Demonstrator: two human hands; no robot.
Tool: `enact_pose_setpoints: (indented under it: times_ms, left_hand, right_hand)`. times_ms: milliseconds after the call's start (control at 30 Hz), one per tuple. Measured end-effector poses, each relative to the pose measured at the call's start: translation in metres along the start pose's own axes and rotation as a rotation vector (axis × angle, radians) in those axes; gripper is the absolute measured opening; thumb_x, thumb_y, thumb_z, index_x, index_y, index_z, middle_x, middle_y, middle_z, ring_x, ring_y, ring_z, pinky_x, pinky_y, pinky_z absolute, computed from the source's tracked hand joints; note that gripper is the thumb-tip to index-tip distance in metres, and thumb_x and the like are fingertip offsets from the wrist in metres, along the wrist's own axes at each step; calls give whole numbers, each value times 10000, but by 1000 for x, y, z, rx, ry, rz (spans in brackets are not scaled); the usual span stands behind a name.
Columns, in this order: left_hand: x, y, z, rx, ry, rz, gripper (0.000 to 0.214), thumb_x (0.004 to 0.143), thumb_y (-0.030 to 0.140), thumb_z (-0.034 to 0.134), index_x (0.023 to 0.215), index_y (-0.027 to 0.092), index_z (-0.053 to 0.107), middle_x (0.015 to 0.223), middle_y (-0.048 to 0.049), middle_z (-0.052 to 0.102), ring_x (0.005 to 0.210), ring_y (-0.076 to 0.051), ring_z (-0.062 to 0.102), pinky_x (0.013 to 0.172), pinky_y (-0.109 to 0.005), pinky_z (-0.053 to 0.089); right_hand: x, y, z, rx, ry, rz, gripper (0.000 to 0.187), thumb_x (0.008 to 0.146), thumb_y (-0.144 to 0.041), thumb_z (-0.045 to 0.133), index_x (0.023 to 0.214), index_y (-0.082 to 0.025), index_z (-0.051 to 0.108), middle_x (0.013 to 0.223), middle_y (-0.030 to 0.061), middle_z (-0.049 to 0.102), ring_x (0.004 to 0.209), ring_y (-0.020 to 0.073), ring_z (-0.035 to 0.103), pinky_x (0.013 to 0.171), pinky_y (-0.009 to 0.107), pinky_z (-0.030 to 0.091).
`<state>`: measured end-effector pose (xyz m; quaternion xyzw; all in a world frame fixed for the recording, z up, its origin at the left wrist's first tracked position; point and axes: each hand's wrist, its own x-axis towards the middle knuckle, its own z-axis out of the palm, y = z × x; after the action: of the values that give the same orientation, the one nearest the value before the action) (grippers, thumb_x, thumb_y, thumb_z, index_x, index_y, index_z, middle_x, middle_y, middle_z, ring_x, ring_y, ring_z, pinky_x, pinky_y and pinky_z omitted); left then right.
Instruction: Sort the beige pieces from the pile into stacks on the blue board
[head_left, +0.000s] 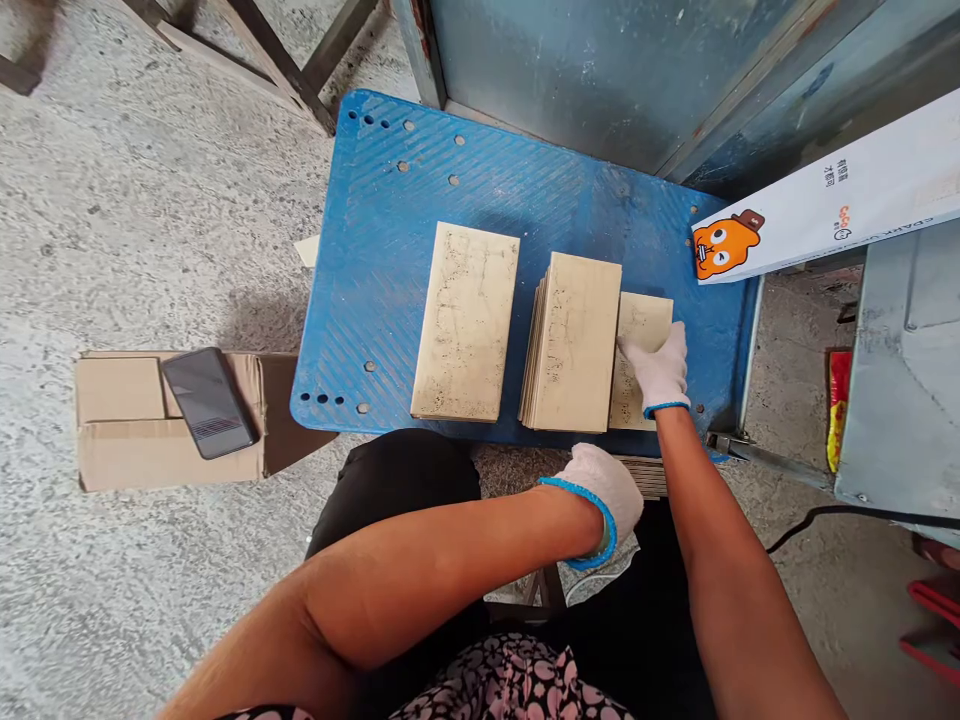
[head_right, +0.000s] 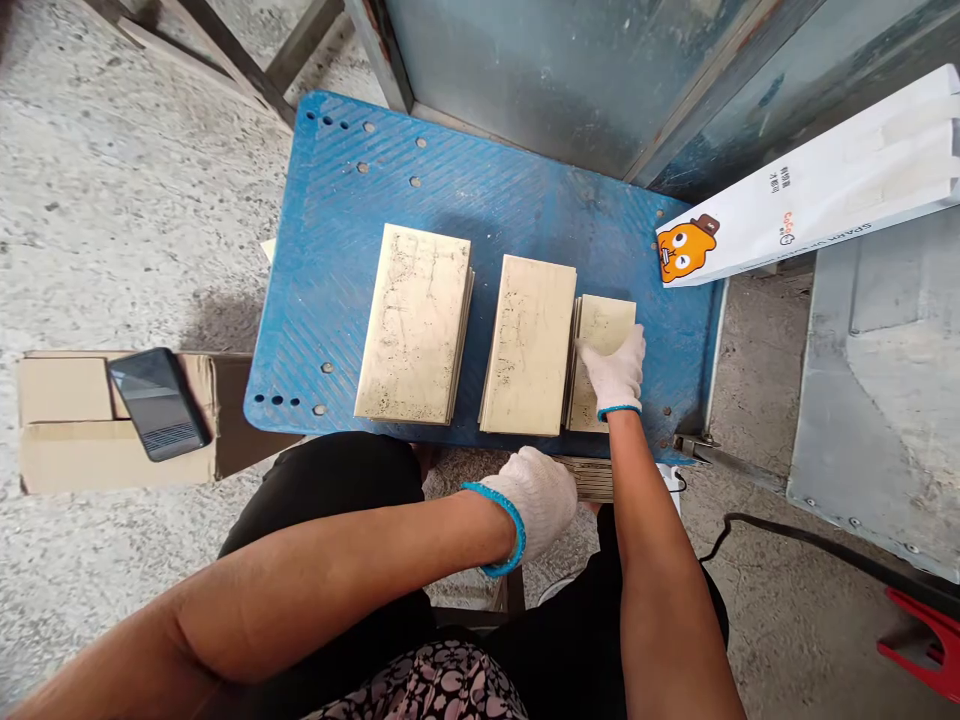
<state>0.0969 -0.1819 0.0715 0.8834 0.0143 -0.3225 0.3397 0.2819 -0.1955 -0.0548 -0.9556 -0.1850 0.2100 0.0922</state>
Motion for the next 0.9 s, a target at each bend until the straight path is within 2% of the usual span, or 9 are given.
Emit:
enact_pose_setpoints:
  times_ms: [67,167,333,467,567,700,900]
  left_hand:
    - [2,-1,-1,1,-1,-8,343,844,74,525,1106,64,746,1028,-274,716,925,-375,695,708,-452,507]
    - [5,-1,1,6,-8,-2,354,877,110,499,1131,53,738,1053,-289,707,929,-382,692,699,-458,498]
    - [16,5,14,-48,-56,27,336,869,155,547,1128,93,752,1082,-278,715,956,-403,688,724,-490,493]
    - [23,12,24,-91,-26,-40,356,879,183,543,1166,121,743,1061,-253,734,957,-384,690,744,-488,479]
    - [22,18,27,-77,-65,-99,401,878,164,535,1238,128,707,1098,-238,733,976,-364,688,764,-471,472]
    - [20,24,32,-54,4,-95,422,887,144,511,1268,131,690,1220,-255,685,1102,-394,650,845,-530,461]
    - [28,29,48,-44,32,-92,420,865,127,529,1243,153,709,1160,-236,716,1095,-404,653,915,-597,427]
  right_hand:
    - [4,-6,-5,16,16,-3,1175,674,-609,731,1574,-139,138,1605,197,230,1476,319,267,1183,408,285]
    - [9,-13,-9,-30,-11,22,1271,617,-592,789,1583,-127,107,1604,221,222,1483,355,242,1190,454,278]
    - [22,-22,0,-127,-28,81,1393,554,-583,831,1590,-124,20,1590,275,207,1474,419,226,1159,555,296]
    - [36,-27,15,-179,-23,119,1328,590,-640,778,1588,-152,51,1564,284,221,1449,439,261,1120,597,332]
    - [41,-27,23,-193,42,125,1271,628,-657,742,1582,-154,69,1481,279,318,1374,434,376,1074,585,392]
    - [39,-26,27,-189,107,89,1177,652,-654,722,1566,-188,146,1388,229,404,1269,409,486,1021,541,451]
    - [39,-28,31,-193,145,78,1085,670,-635,709,1530,-179,230,1315,217,439,1230,408,504,991,546,458]
